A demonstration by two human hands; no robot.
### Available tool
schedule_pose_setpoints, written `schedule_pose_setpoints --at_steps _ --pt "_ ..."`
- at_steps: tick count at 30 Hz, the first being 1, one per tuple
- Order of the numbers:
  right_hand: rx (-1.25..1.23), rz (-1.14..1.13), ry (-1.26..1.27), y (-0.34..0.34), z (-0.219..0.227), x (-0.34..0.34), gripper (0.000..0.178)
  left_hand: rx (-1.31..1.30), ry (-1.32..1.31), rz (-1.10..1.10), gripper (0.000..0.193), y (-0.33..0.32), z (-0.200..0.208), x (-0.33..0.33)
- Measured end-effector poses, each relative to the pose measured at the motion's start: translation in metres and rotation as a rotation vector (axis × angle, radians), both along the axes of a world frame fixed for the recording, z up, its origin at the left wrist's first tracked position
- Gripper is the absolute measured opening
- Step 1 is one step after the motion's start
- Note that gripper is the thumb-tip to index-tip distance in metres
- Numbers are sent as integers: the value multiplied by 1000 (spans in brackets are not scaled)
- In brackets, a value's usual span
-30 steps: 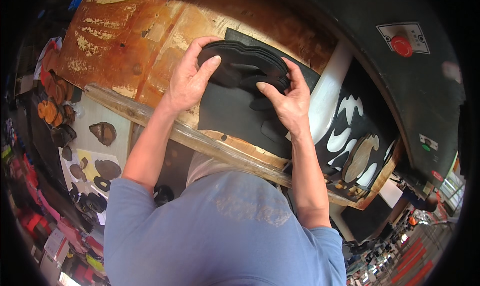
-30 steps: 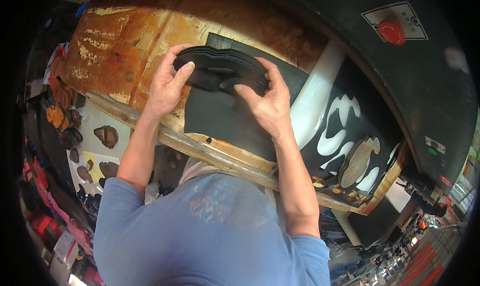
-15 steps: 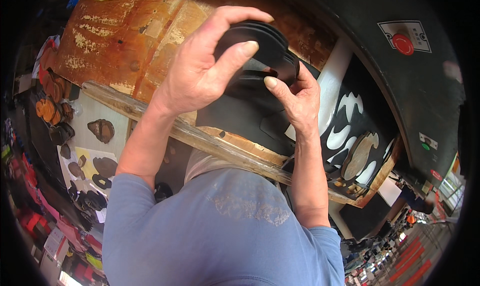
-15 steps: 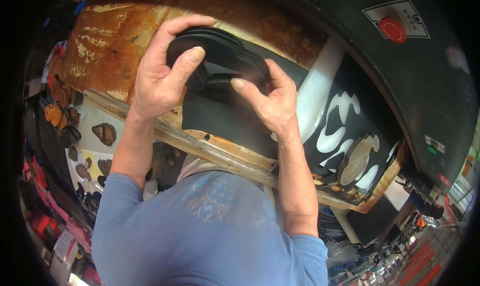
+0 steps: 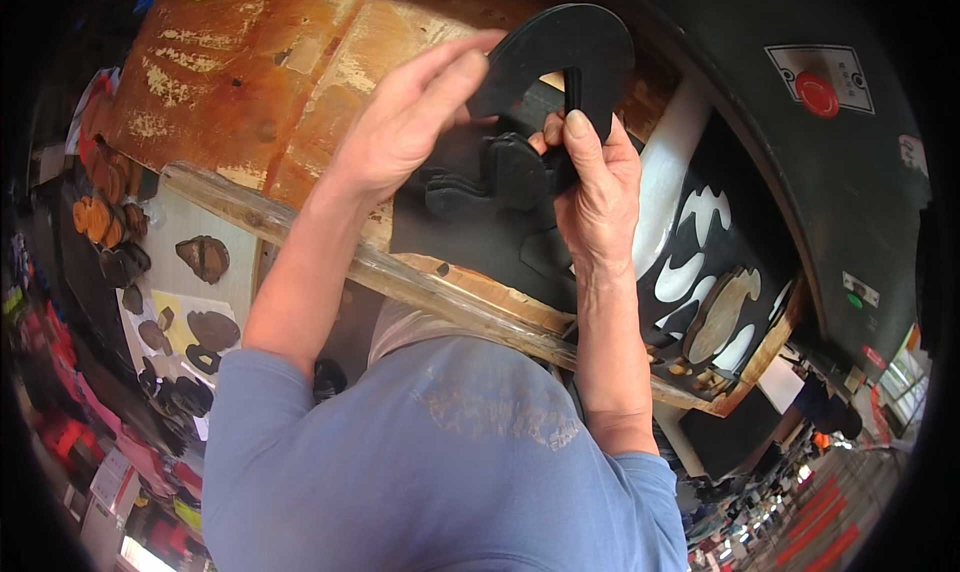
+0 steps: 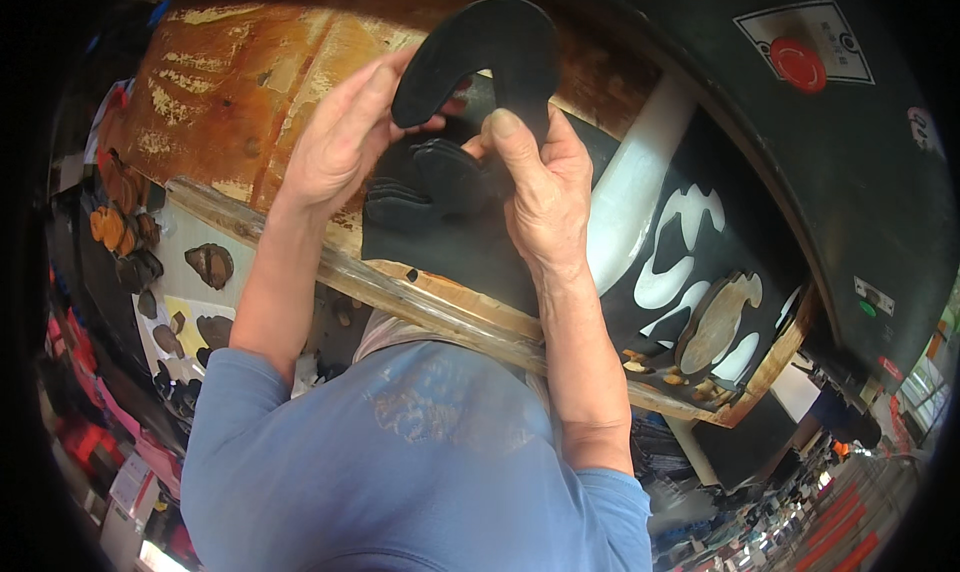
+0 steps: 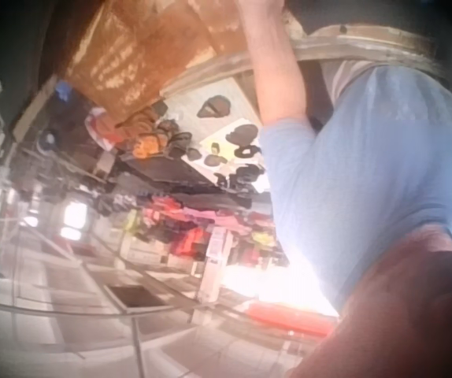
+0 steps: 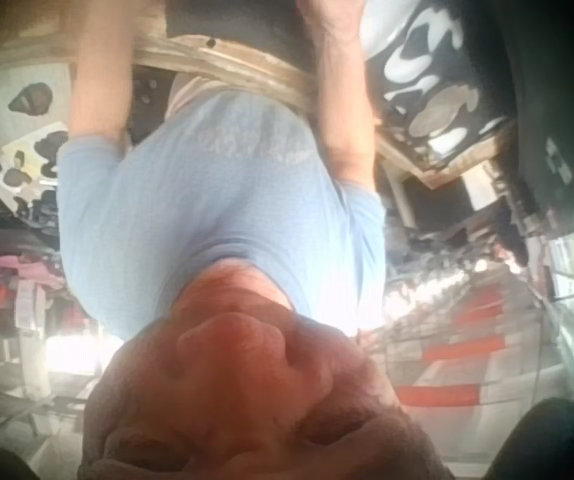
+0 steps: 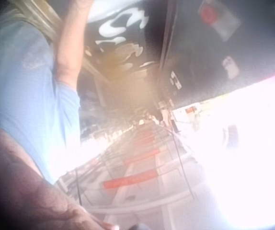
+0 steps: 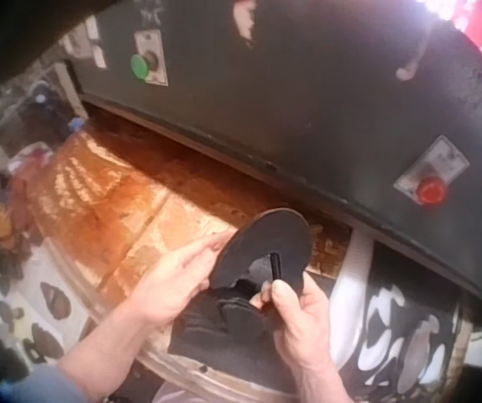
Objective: The person assembles sandals by hand, placing black straps onto black soles, pressing them into place, and stacking the finished units. The person also uses a stone to rub the surface of a black sheet on the table.
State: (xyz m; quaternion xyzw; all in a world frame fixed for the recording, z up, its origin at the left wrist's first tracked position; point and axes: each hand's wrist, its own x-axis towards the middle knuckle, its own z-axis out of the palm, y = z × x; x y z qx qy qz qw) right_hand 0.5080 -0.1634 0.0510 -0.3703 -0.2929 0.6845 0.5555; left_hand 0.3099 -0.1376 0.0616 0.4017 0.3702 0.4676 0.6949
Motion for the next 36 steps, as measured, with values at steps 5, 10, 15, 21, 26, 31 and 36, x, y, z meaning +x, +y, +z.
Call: schedule_pose_setpoints --at_steps 5,10,15,21,26,31,36 --pt "-98 -113 67 -2 -12 0 16 -184 -309 19 50 -48 -26 14" --pt "-164 -218 -2 -8 -13 -8 15 -267 -286 220 38 -65 -23 29" --pt "-132 -261 -199 -19 -7 -16 15 -233 -49 260 32 -62 -26 35" --pt "-127 -188 -188 -28 -2 -6 17 -417 -266 200 30 -70 -37 29" --pt "-122 -153 -160 -37 -3 0 17 -268 -213 80 40 -72 -32 22" --pt "-20 -21 -301 -45 0 7 20 -206 -171 79 44 -61 -21 14" --pt "35 50 -262 -57 4 5 27 -59 -56 70 34 -63 -11 19"
